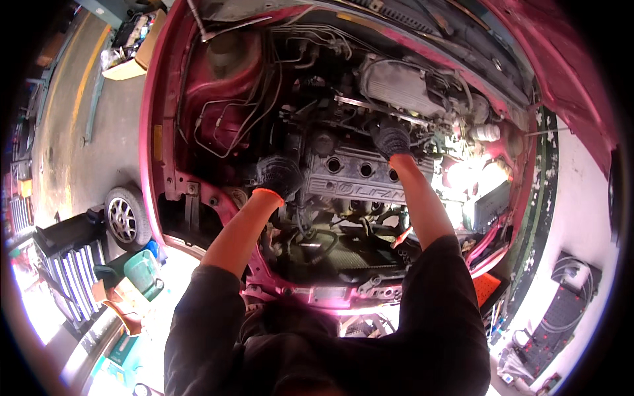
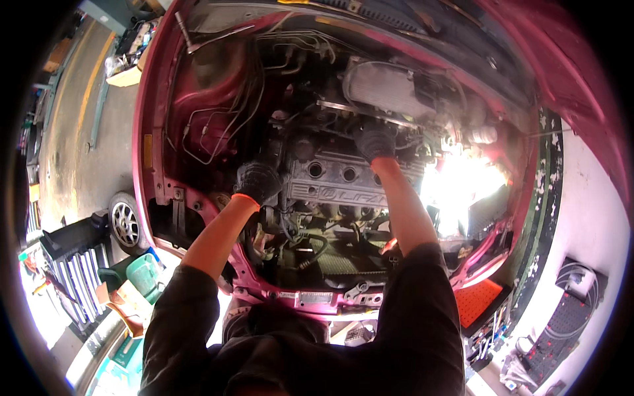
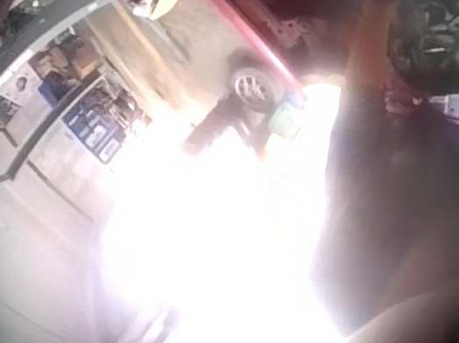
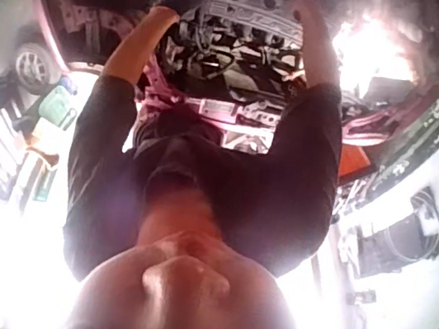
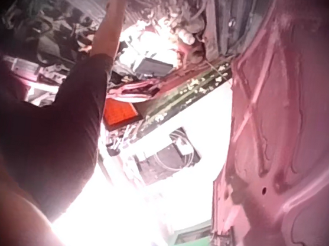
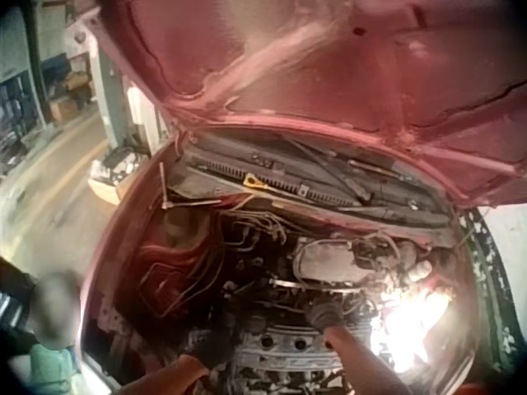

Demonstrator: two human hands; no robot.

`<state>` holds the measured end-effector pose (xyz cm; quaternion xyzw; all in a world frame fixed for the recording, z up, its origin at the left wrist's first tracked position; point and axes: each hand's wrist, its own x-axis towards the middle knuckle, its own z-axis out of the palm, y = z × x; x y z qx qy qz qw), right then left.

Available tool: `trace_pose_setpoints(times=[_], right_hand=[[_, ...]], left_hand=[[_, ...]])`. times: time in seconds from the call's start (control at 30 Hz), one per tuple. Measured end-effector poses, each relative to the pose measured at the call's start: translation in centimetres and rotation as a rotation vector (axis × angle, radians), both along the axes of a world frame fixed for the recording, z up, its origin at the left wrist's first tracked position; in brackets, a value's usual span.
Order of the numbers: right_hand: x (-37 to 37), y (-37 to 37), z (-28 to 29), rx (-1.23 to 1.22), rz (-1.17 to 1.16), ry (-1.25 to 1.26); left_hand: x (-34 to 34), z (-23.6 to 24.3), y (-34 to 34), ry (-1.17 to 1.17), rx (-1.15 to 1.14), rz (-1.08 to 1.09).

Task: The person works on a car engine by using a socket wrench to loosen and remove bolts from the valve cover and engine components, and handling several small parts by hand.

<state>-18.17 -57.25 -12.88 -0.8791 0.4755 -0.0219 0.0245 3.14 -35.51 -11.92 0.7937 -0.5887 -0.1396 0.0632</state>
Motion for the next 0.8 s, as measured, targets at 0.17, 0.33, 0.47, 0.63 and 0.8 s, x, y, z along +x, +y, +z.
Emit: trace_pose_setpoints(times=[0.17, 0.33, 0.47, 0.63, 0.8], right_hand=[[0.3, -0.3, 0.4, 0.020, 0.082, 0.064], [-4.6, -2.3, -1.5, 0.095, -0.034, -0.004], [-3.0, -1.6, -0.8, 0.007, 0.240, 0.381], [-2.3, -1.2, -2.4, -0.012, 0.147, 0.450], [-2.3, -1.6, -1.7, -0.139, 0.443, 0.355]], left_hand=[[1.0, 1.1, -0.7, 0.056, 0.249, -0.061], [0.6, 1.7, -0.8, 0.198, 0.147, -0.004], [0.7, 1.4, -0.2, 0.198, 0.118, -0.011], [0.9, 0.9, -0.8, 0.152, 0.150, -0.057], [1.0, 0.6, -0.1, 0.208, 0.069, -0.055]])
